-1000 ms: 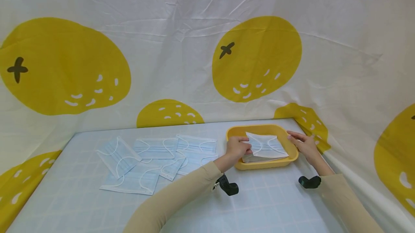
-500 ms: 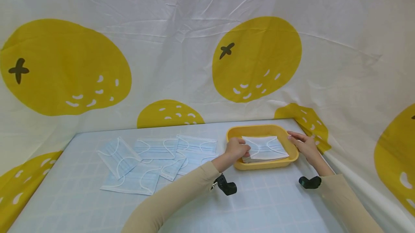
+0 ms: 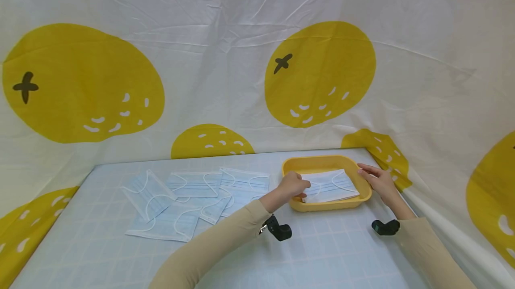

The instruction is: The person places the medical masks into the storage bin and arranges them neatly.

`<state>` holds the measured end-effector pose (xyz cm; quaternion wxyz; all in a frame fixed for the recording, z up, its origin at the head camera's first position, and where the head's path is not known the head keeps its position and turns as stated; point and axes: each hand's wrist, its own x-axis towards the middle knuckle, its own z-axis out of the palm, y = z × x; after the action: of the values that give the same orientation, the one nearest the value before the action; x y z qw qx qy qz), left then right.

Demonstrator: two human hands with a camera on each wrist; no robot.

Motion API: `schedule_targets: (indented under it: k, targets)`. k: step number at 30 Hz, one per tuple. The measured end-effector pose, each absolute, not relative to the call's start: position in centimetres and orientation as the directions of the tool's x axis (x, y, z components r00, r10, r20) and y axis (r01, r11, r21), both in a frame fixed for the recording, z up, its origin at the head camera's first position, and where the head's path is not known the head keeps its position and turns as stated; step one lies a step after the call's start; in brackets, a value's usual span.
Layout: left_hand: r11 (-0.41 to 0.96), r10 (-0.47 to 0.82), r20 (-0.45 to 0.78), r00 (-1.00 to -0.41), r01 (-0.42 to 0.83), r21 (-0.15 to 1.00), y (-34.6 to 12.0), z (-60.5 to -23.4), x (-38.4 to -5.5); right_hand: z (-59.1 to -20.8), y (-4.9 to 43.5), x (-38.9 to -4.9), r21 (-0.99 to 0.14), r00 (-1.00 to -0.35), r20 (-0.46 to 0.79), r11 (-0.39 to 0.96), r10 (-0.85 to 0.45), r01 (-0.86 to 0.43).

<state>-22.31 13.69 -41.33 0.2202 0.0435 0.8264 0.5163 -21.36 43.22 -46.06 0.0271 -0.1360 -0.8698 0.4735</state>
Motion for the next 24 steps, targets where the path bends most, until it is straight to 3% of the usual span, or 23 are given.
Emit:
schedule_targets:
  k: [6, 9, 24]
  targets:
    - [0.406, 0.355, -0.287, -0.890, -0.130, 0.905, 12.7, -41.3, -22.1, -46.1, 43.1, -21.6, -0.836, -0.952, -0.098, 0.496, 0.288, 0.236]
    - [0.374, 0.368, -0.274, -0.888, -0.128, 0.918, 12.3, -41.3, -21.9, -46.0, 43.0, -21.5, -0.823, -0.967, -0.079, 0.531, 0.242, 0.200]
    - [0.163, 0.353, -0.178, -0.919, -0.127, 0.978, 9.5, -41.4, -21.8, -45.9, 43.0, -21.0, -0.822, -0.973, -0.065, 0.541, 0.222, 0.178]
